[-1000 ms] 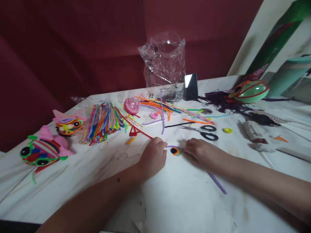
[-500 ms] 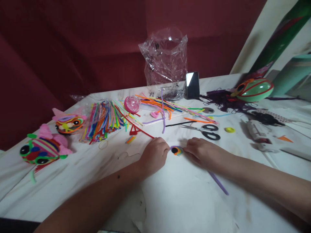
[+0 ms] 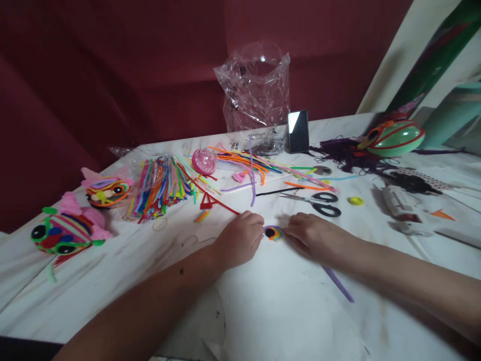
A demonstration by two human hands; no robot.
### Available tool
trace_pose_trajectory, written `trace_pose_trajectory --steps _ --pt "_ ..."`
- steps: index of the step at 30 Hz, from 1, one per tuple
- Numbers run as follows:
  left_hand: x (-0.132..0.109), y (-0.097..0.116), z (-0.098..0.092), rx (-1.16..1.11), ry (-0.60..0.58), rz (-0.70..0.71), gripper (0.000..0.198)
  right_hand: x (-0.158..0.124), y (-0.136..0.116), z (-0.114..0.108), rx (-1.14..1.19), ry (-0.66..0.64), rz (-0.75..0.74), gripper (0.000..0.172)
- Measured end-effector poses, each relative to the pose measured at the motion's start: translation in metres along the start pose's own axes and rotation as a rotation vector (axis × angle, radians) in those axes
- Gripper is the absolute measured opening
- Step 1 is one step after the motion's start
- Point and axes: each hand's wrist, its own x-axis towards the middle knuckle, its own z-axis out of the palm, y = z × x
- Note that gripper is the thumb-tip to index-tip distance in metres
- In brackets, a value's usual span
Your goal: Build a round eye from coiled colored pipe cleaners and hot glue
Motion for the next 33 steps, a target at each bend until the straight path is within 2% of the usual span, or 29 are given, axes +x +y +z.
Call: trace_pose_trajectory --steps 5,12,15,18,21,33 --pt "0.000 0.003 0.000 0.023 -0.066 0.003 0.021 0.001 -0.001 -0.003 0.011 -0.022 0.029 0.026" --pt "-0.001 0.001 0.003 -0.001 -0.019 -0.024 0.012 0.002 -0.002 0.001 0.036 0.002 0.062 0.026" --pt "-0.001 0.003 0.002 -0.009 -0.013 -0.033 0.012 0.003 -0.002 -0.001 0.080 0.016 0.057 0.020" --pt "0.000 0.004 0.001 -0.006 -0.012 -0.039 0.012 0.005 -0.003 -0.006 0.108 -0.029 0.017 0.031" --pt "-0.001 0.003 0.002 -0.012 -0.009 -0.049 0.011 0.008 -0.003 -0.009 0.103 -0.065 -0.004 0.029" --pt "-0.002 0.001 0.004 -0.111 0.036 -0.119 0.005 0.012 0.001 0.003 0.239 0.014 0.024 0.022"
